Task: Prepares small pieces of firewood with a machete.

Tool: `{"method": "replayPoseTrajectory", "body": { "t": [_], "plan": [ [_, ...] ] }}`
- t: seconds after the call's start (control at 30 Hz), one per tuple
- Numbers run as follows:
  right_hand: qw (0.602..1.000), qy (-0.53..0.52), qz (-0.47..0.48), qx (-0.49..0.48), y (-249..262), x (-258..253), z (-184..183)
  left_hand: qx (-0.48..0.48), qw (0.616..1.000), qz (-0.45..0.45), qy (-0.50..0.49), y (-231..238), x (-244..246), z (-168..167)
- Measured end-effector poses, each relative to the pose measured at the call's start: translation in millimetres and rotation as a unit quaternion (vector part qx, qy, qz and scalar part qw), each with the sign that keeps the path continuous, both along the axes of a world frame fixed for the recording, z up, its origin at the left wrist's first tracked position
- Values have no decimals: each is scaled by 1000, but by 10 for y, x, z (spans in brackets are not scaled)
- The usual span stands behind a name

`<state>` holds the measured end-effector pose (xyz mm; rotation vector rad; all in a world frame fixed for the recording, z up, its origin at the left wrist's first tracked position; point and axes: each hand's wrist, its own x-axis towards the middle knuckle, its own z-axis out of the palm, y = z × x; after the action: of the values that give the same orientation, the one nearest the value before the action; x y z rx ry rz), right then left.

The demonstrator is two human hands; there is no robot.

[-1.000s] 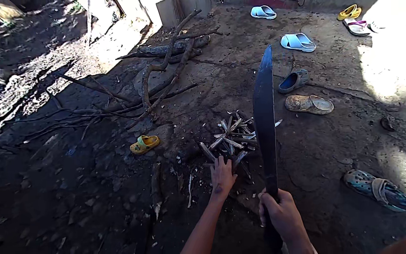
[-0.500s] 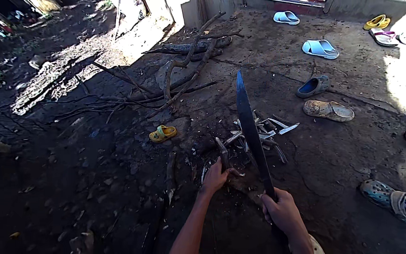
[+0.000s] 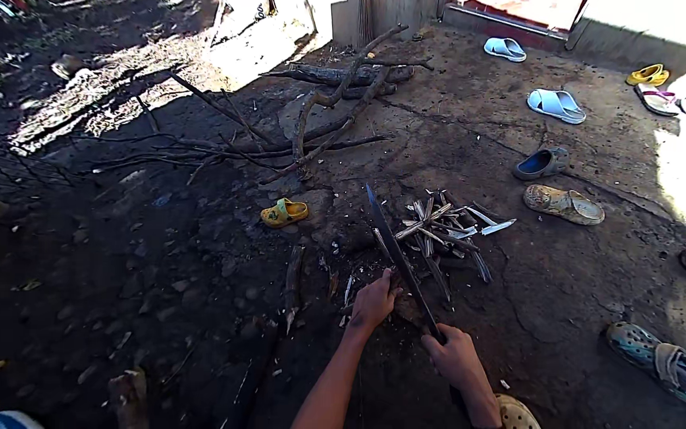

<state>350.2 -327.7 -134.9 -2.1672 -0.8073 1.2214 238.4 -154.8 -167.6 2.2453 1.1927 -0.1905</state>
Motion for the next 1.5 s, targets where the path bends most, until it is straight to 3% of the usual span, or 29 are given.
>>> {"method": "replayPoseTrajectory", "body": {
  "t": [0.37, 0.6, 0.93, 1.3, 1.5],
  "plan": [
    [1000, 16, -20, -3, 57, -152, -73, -7, 1000, 23, -13, -5, -36, -33],
    [995, 48, -72, 49, 73, -212, -24, -4, 999, 33, -12, -29, -36, -39],
    [996, 61, -67, -6, 91, -214, -78, -1, 999, 35, -9, -39, -46, -28],
    [968, 205, -136, 45, 15, -221, -22, 1, 999, 33, 0, -59, -21, -23],
    [943, 237, -181, 149, 71, -269, 210, 0, 999, 37, -7, -68, -34, -21]
  ]
}}
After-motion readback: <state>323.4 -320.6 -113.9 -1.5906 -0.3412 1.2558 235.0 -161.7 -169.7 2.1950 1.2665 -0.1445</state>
